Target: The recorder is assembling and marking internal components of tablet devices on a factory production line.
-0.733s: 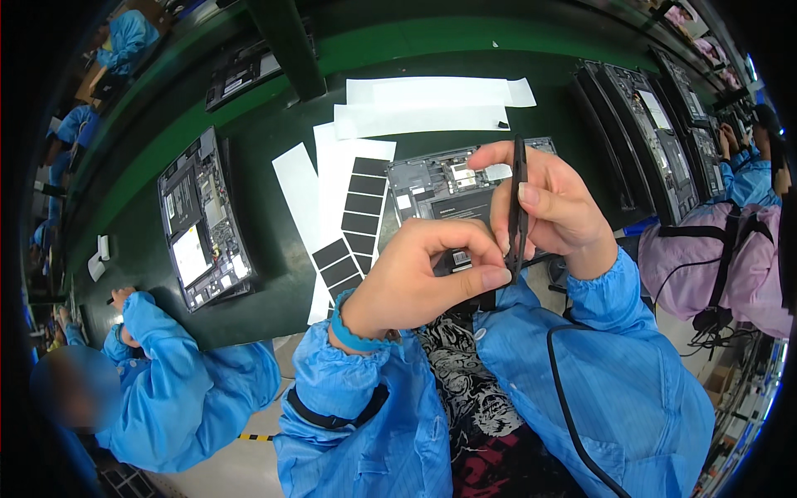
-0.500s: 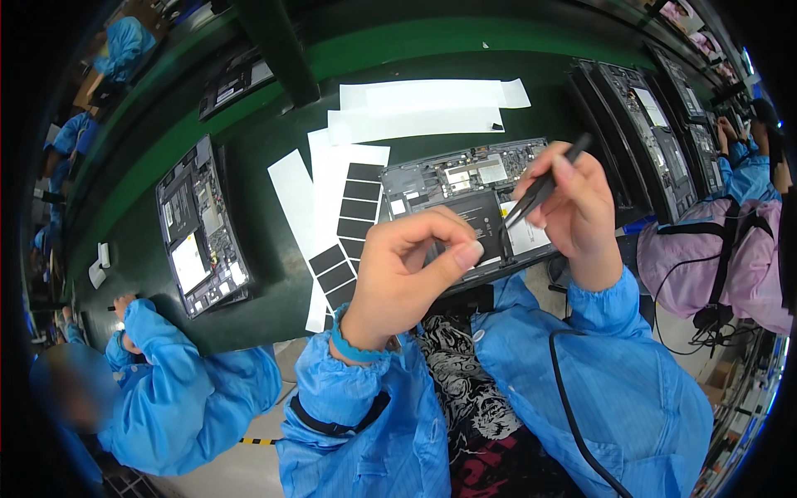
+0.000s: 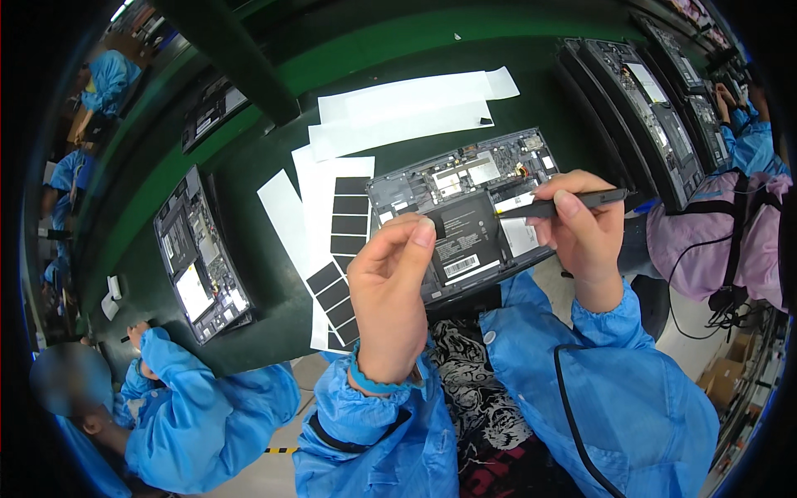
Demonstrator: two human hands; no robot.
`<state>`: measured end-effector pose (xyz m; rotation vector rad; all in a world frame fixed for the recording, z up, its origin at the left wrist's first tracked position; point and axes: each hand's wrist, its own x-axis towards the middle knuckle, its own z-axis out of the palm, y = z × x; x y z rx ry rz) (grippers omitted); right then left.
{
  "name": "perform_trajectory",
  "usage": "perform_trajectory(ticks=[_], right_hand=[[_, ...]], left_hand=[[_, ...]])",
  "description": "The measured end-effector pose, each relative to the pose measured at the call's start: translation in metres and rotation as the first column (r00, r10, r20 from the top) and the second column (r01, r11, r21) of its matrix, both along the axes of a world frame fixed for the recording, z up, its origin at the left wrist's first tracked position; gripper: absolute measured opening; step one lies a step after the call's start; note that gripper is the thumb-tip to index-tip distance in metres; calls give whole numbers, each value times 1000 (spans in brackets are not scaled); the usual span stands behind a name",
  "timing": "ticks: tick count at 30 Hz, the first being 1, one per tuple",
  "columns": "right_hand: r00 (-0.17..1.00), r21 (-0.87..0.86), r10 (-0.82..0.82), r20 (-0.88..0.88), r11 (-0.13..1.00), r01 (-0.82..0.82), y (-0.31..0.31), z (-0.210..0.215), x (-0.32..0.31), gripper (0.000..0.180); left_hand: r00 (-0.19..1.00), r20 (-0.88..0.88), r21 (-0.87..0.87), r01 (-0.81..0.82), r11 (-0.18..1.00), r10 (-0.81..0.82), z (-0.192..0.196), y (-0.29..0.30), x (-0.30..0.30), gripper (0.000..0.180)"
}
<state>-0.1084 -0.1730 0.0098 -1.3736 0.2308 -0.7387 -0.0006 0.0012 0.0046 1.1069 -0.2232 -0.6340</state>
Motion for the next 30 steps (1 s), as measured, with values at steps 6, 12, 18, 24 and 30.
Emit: perform_trajectory(ticks=[6,12,18,24,30], right_hand=[[996,94,91,18,991,-92,8,5,11,15],[996,108,89,22,990,-91,14,6,20,15],[994,76,101,31,992,-103,15,2,25,14],[995,48,84,-60,996,-81,18,9,25,16],[999,117,37,22,992,-40,13,1,22,15]], left_hand=[[999,13,-21,37,999,-37,0,-4,-2,16],[997,-78,-37,-2,999,-1,2,-5,-1,14],[998,-19,-39,61,997,-62,-1,-4,1,17],[996,-89,-65,14,998,-20,1,-6,0,14],[995,-95,-78,4,997,-11,1,-7,0,14]])
